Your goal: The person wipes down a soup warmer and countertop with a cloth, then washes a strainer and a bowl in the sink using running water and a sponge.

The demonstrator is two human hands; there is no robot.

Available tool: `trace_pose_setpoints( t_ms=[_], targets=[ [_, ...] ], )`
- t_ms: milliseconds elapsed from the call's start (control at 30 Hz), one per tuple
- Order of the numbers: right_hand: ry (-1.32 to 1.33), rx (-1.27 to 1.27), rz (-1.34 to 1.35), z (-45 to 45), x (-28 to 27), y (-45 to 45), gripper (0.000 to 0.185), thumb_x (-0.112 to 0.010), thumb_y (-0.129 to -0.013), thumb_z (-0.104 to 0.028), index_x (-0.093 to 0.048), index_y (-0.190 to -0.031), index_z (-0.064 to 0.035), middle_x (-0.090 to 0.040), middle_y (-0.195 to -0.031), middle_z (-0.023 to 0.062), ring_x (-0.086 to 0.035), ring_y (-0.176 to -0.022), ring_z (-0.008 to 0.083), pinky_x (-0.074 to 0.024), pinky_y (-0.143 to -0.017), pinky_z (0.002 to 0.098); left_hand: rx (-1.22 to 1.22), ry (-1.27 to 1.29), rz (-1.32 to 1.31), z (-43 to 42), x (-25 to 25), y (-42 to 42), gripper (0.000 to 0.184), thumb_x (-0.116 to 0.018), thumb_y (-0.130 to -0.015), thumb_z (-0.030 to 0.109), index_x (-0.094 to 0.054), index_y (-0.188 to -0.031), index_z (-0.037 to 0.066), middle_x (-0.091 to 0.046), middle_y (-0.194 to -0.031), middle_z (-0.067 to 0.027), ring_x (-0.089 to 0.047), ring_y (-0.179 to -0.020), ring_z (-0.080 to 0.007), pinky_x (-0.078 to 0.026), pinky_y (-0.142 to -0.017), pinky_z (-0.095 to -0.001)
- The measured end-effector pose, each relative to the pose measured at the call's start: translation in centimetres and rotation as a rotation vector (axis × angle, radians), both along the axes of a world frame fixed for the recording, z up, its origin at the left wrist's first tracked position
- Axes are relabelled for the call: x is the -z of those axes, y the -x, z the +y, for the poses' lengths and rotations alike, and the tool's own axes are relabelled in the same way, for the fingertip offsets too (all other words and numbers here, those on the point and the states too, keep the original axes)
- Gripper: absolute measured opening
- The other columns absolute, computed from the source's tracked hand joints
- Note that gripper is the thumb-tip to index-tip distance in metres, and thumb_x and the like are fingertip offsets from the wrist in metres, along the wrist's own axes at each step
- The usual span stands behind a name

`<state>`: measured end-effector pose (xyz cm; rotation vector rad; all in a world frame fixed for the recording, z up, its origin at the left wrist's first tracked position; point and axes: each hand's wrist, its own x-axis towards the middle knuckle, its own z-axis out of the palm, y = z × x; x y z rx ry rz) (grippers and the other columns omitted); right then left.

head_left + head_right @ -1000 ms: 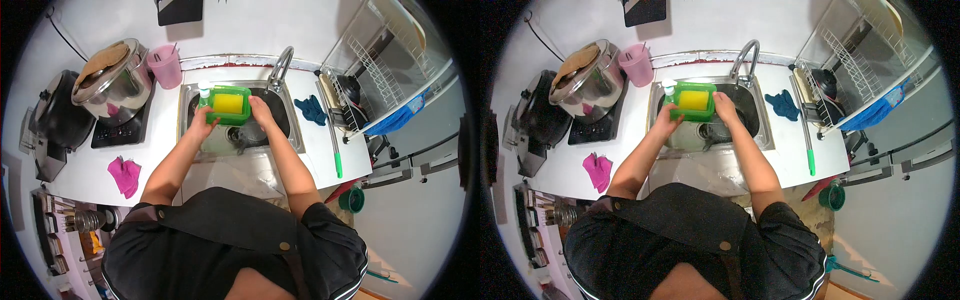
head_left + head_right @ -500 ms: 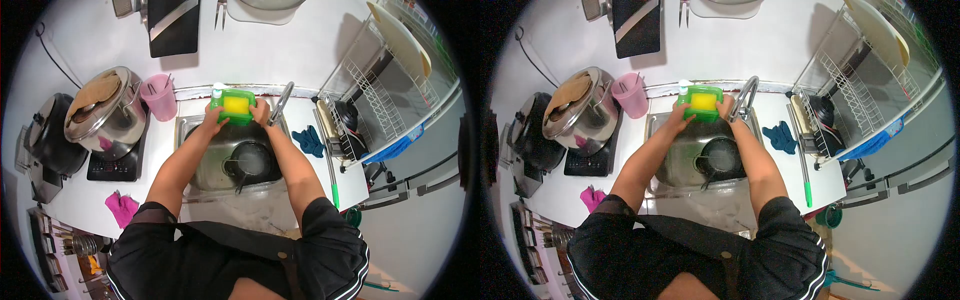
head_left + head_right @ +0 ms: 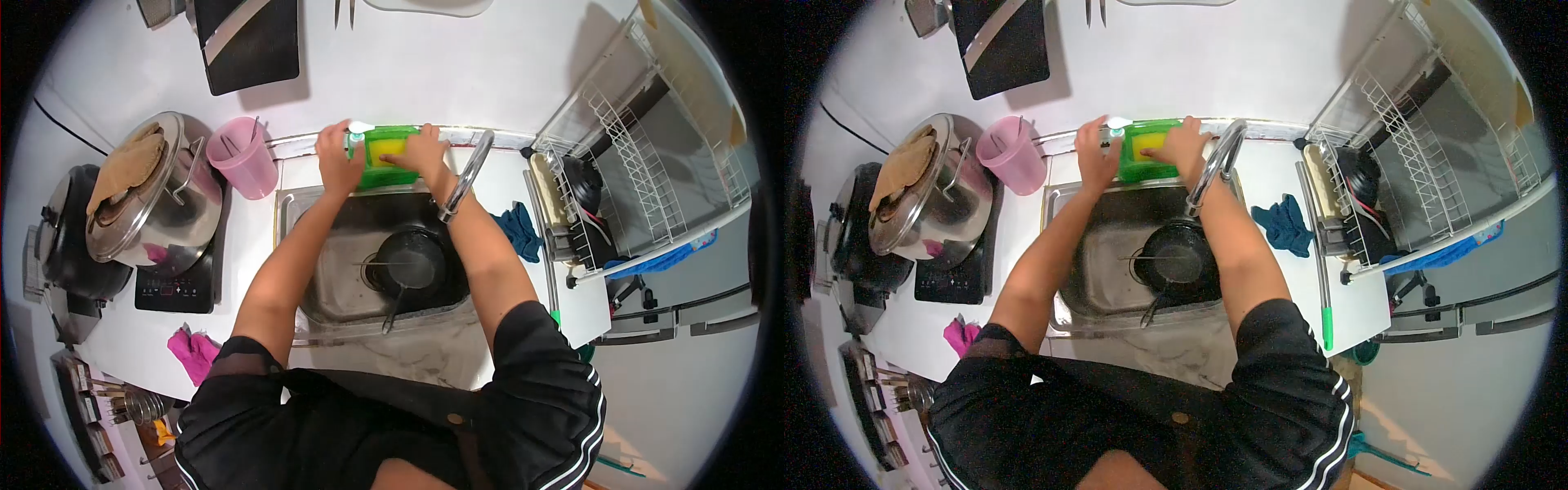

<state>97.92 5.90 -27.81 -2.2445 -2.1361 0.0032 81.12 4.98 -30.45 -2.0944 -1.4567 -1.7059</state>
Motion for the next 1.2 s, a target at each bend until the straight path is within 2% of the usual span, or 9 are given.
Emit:
trace_pose_setpoints(
  t_ms=[67,200,333,433,533,600,833,900,1200],
  targets=[
    [0.012,0.027,0.030,0.4,0.8,1.2,0.083,-0.060,-0.057,-0.068,-0.054,-0.115,-0.0089,-0.038,-0.126,0.0149,-0.024,-0.121,0.0310,-0.0215,-0.089,0.0663,0.109,0.004,0.054,1.3,-1.3,0.4,0.036,-0.061,-0.073,0.018,-0.055,-0.106,0.006,-0.054,-0.105,-0.0161,-0.049,-0.098,-0.0328,-0.040,-0.083,-0.0404],
    [0.063,0.121,0.217,0.4,-0.8,2.4,0.080,-0.065,-0.056,-0.062,-0.055,-0.115,-0.0089,-0.035,-0.128,0.0158,-0.022,-0.121,0.0335,-0.0210,-0.095,0.0594,0.256,0.210,0.278,2.9,-3.4,1.2,0.017,-0.059,-0.074,0.011,-0.064,-0.088,0.003,-0.060,-0.090,-0.0135,-0.055,-0.088,-0.0312,-0.043,-0.077,-0.0363],
    [0.089,0.255,0.233,1.3,-0.3,1.5,0.070,-0.075,-0.054,-0.045,-0.058,-0.108,-0.0037,-0.033,-0.124,0.0195,-0.025,-0.117,0.0355,-0.0304,-0.092,0.0505,0.297,0.180,0.341,4.1,-3.9,1.7,0.016,-0.062,-0.072,0.014,-0.065,-0.084,0.004,-0.062,-0.085,-0.0144,-0.058,-0.079,-0.0304,-0.046,-0.071,-0.0376],
    [-0.206,0.165,0.167,2.3,0.6,0.1,0.057,-0.074,-0.056,-0.035,-0.059,-0.099,-0.0012,-0.045,-0.113,0.0222,-0.041,-0.109,0.0360,-0.0396,-0.086,0.0457,0.285,0.208,0.391,4.6,-4.1,1.4,0.017,-0.063,-0.072,0.018,-0.066,-0.080,0.003,-0.062,-0.078,-0.0162,-0.059,-0.071,-0.0319,-0.047,-0.065,-0.0394],
    [-0.069,0.035,0.395,3.9,1.2,-0.9,0.044,-0.071,-0.059,-0.026,-0.059,-0.092,0.0003,-0.057,-0.096,0.0228,-0.055,-0.091,0.0377,-0.0456,-0.078,0.0421,0.202,0.283,0.529,4.9,-4.7,0.7,0.013,-0.062,-0.070,0.015,-0.066,-0.075,0.003,-0.061,-0.069,-0.0155,-0.059,-0.066,-0.0319,-0.047,-0.062,-0.0384],
    [-0.337,0.070,0.537,3.8,1.4,-1.0,0.036,-0.066,-0.063,-0.022,-0.058,-0.092,-0.0012,-0.061,-0.082,0.0230,-0.059,-0.079,0.0392,-0.0464,-0.075,0.0426,0.203,0.445,0.450,5.4,-5.0,0.4,0.008,-0.061,-0.067,0.009,-0.066,-0.071,0.004,-0.060,-0.062,-0.0131,-0.059,-0.063,-0.0300,-0.047,-0.060,-0.0359],
    [-0.350,-0.075,0.495,4.4,2.0,-2.0,0.029,-0.057,-0.068,-0.017,-0.057,-0.096,-0.0076,-0.060,-0.084,0.0235,-0.057,-0.084,0.0388,-0.0461,-0.076,0.0439,0.212,0.434,0.560,6.1,-4.1,0.6,0.008,-0.060,-0.066,0.009,-0.067,-0.070,0.006,-0.061,-0.062,-0.0102,-0.060,-0.060,-0.0245,-0.047,-0.058,-0.0332],
    [-0.379,-0.081,0.457,4.7,2.5,-2.3,0.028,-0.052,-0.071,-0.020,-0.059,-0.096,-0.0102,-0.061,-0.085,0.0197,-0.058,-0.082,0.0356,-0.0460,-0.075,0.0419,0.223,0.519,0.389,5.7,-4.1,0.4,0.009,-0.061,-0.067,0.010,-0.068,-0.072,0.008,-0.063,-0.064,-0.0088,-0.061,-0.061,-0.0231,-0.048,-0.060,-0.0319],
    [-0.358,-0.156,0.413,4.2,1.5,-1.1,0.030,-0.055,-0.070,-0.021,-0.059,-0.097,-0.0094,-0.061,-0.085,0.0197,-0.058,-0.083,0.0355,-0.0457,-0.076,0.0418,0.250,0.485,0.454,6.6,-5.0,1.2,0.009,-0.059,-0.071,0.008,-0.068,-0.072,0.006,-0.063,-0.064,-0.0090,-0.063,-0.062,-0.0201,-0.049,-0.062,-0.0312]
  ],
)
